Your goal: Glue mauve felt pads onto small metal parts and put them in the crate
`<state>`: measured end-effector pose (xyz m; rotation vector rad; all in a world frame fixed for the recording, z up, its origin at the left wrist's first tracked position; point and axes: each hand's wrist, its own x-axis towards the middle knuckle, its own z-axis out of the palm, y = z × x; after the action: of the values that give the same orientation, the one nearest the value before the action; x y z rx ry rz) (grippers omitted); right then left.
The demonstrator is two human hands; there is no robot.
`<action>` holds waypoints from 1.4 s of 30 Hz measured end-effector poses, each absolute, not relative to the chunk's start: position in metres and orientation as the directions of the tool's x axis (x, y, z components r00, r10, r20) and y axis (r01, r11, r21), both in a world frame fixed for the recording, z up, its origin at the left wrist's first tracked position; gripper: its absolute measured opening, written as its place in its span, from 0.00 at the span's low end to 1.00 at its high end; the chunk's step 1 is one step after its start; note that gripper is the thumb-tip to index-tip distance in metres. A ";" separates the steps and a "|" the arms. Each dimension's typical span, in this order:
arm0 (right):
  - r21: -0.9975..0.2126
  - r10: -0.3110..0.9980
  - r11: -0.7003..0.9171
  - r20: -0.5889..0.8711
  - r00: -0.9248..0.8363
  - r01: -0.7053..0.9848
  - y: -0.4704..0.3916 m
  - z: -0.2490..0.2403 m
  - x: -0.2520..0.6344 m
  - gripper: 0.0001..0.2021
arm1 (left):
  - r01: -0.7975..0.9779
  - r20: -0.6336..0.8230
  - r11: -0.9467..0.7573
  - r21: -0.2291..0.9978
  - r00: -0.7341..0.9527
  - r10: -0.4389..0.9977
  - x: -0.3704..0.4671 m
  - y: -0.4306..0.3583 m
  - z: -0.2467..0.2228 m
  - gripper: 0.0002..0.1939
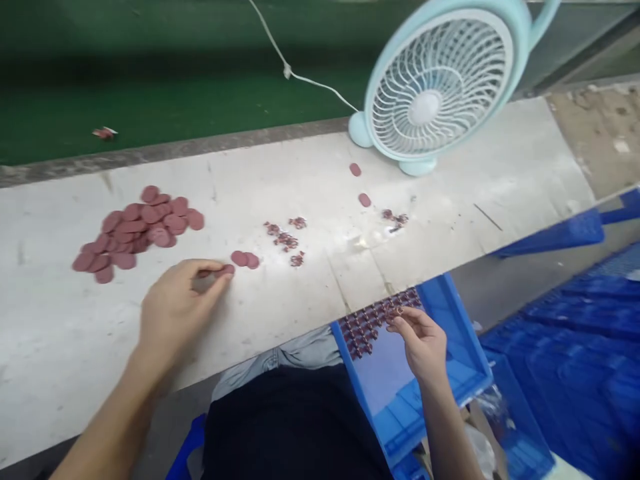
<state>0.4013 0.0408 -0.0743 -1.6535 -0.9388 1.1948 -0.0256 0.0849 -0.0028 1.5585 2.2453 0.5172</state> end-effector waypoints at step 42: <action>-0.825 0.988 -0.129 -0.060 0.142 0.551 0.038 -0.050 0.352 0.07 | -0.607 -0.606 0.264 0.750 -0.468 0.643 -0.028 0.030 -0.004 0.23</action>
<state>0.3519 0.0380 -0.0504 -1.7662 -1.4816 0.8498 -0.0281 0.0296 -0.0039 0.0363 1.4540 1.4565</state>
